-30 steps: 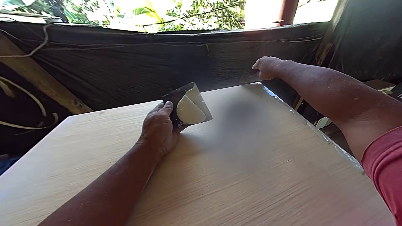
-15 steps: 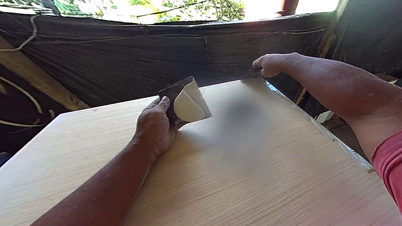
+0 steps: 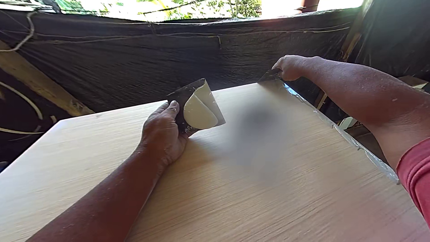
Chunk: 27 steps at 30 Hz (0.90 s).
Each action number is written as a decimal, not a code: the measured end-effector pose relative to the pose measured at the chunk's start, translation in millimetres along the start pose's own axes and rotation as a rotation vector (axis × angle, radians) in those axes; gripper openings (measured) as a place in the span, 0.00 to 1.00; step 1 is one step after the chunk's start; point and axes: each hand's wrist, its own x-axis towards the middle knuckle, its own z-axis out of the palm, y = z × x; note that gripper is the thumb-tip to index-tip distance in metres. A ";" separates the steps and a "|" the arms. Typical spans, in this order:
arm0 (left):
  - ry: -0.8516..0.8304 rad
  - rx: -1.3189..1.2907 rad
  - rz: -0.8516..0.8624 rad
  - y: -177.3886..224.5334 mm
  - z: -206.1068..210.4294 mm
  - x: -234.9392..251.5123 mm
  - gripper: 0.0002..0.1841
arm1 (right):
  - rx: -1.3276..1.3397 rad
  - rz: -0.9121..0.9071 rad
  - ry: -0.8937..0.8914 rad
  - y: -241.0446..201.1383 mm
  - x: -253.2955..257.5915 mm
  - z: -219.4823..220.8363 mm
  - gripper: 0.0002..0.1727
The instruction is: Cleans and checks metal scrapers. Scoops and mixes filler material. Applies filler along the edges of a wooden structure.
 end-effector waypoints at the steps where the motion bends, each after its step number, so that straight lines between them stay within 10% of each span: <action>1: -0.002 0.000 0.001 0.1 0.2 0.0 0.19 | 0.003 0.000 0.000 0.4 -0.4 0.0 0.14; 27: -0.021 0.041 0.021 -1.5 -1.8 -0.5 0.17 | 0.009 0.045 -0.079 -16.7 -46.9 -11.0 0.06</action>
